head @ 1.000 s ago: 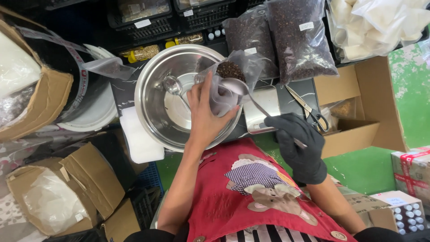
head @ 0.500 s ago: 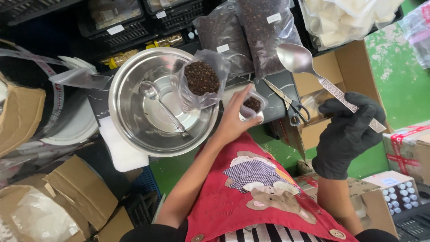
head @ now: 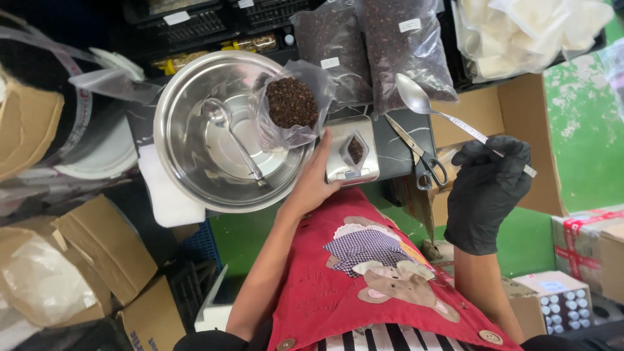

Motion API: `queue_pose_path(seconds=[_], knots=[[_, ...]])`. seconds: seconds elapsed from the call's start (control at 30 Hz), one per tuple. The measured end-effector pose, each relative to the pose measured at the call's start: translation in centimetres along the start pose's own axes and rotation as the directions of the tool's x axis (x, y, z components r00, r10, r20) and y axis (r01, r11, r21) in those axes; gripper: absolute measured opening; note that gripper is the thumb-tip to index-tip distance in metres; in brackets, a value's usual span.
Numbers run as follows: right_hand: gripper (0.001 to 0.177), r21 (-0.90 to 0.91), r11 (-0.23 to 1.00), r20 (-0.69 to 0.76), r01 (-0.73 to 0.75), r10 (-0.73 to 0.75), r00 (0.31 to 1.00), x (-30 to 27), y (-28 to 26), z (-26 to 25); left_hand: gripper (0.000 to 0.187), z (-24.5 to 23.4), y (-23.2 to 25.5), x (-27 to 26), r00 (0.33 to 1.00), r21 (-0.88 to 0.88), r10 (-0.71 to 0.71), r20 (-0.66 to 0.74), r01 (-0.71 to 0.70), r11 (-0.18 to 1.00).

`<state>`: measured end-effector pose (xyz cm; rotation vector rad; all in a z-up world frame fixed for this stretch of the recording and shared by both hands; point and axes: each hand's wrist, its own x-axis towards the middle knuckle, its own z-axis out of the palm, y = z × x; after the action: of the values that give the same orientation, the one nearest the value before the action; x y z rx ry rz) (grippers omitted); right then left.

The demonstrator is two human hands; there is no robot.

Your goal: Scooping cloves from a large bowl into small plastic bags and weighing them on a digital scale for packaging.

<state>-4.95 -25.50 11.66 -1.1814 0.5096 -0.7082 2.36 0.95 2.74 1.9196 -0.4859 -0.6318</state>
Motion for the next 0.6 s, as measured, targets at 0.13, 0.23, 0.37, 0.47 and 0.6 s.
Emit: queue_pose_path(seconds=[0.13, 0.23, 0.37, 0.47, 0.6], knots=[[0.023, 0.056, 0.993, -0.007, -0.105, 0.105, 0.994, 0.7, 0.4, 0.9, 0.097, -0.2, -1.0, -1.4, 0.996, -0.026, -0.013, -0.089, 0.011, 1.000], [0.024, 0.053, 0.994, 0.060, -0.100, 0.097, 0.993, 1.0, 1.0, 1.2, 0.089, 0.0, -1.5, -1.9, 0.989, -0.029, -0.027, -0.144, 0.023, 0.999], [0.021, 0.142, 0.983, 0.028, -0.119, 0.116, 0.993, 1.3, 1.6, 0.8, 0.086, 0.2, -0.7, -1.9, 0.985, -0.106, -0.024, -0.170, 0.006, 0.994], [0.025, 0.125, 0.984, 0.035, -0.128, 0.125, 0.992, 1.0, 0.9, 1.0, 0.092, 0.8, -1.5, -0.9, 0.991, -0.109, -0.011, -0.137, -0.004, 0.994], [0.027, 0.093, 0.988, 0.016, -0.126, 0.125, 0.992, 0.4, 0.3, 0.3, 0.113, 1.9, -2.0, 1.1, 0.999, -0.091, -0.025, -0.022, 0.023, 0.996]])
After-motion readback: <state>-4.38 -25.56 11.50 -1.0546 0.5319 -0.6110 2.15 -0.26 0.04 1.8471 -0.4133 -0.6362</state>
